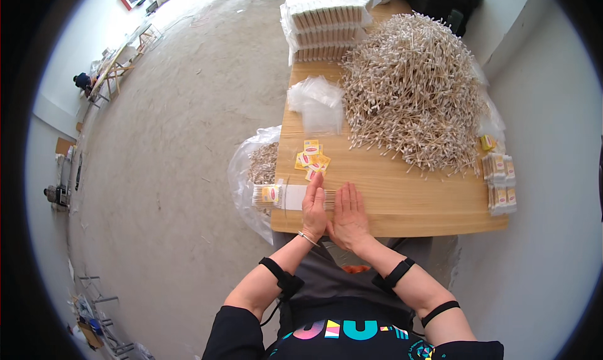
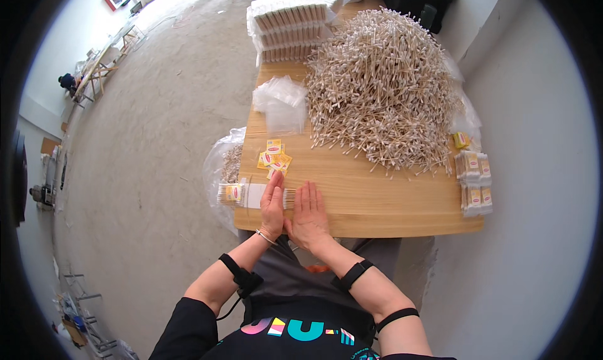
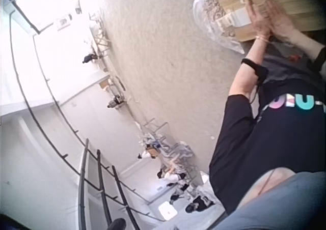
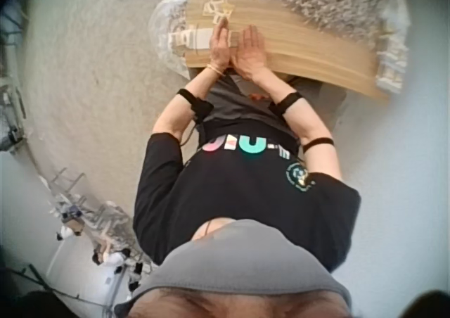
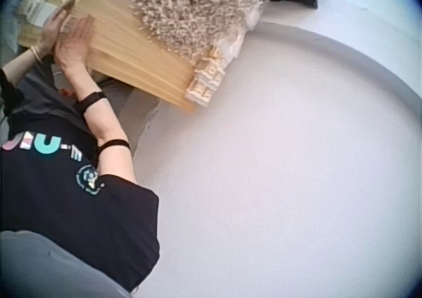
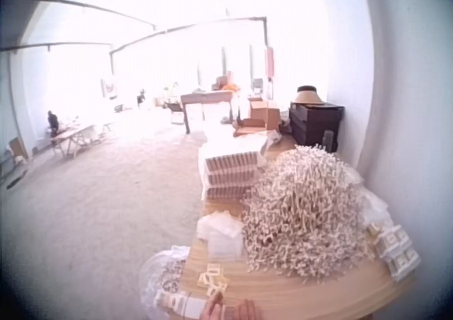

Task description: The person is counting cotton swabs, aligning them on the table, and placing them into small plastic bags.

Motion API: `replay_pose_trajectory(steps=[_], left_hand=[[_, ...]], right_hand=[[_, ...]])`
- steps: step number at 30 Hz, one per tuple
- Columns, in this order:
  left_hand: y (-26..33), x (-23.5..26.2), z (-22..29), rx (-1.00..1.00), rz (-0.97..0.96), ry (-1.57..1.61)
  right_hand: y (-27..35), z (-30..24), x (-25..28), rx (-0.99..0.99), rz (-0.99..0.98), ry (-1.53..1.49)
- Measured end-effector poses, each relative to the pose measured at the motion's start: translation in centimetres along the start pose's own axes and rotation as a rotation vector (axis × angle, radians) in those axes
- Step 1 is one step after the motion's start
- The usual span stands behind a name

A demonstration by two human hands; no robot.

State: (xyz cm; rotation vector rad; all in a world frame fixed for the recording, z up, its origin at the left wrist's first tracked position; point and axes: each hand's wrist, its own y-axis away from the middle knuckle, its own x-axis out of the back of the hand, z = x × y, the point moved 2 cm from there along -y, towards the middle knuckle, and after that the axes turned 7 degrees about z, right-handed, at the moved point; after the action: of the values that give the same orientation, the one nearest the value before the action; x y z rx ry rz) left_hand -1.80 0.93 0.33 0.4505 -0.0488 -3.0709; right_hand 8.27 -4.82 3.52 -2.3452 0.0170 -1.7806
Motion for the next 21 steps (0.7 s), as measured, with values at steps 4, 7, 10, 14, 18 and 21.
replay_pose_trajectory(steps=[4,7,10,14,18,21], left_hand=[[-0.5,0.6,1.9,0.048,0.032,0.026],[-0.9,2.5,2.8,0.035,0.039,-0.006],[-1.2,3.7,2.9,0.067,0.062,-0.023],[-1.1,4.1,2.6,0.032,0.075,-0.079],[-1.2,4.7,3.1,-0.035,0.003,-0.276],[-1.9,6.1,5.3,-0.249,-0.027,-0.587]], right_hand=[[-0.9,-1.3,-0.9,-0.012,-0.011,-0.068],[-1.9,-3.2,-1.3,-0.002,-0.038,-0.119],[-2.5,-4.2,-1.9,-0.023,-0.016,-0.139],[-2.3,-4.5,-2.3,-0.01,-0.017,-0.14],[-2.2,-4.8,-2.5,0.003,-0.013,-0.128],[-2.2,-4.8,-2.4,-0.035,0.001,-0.159]])
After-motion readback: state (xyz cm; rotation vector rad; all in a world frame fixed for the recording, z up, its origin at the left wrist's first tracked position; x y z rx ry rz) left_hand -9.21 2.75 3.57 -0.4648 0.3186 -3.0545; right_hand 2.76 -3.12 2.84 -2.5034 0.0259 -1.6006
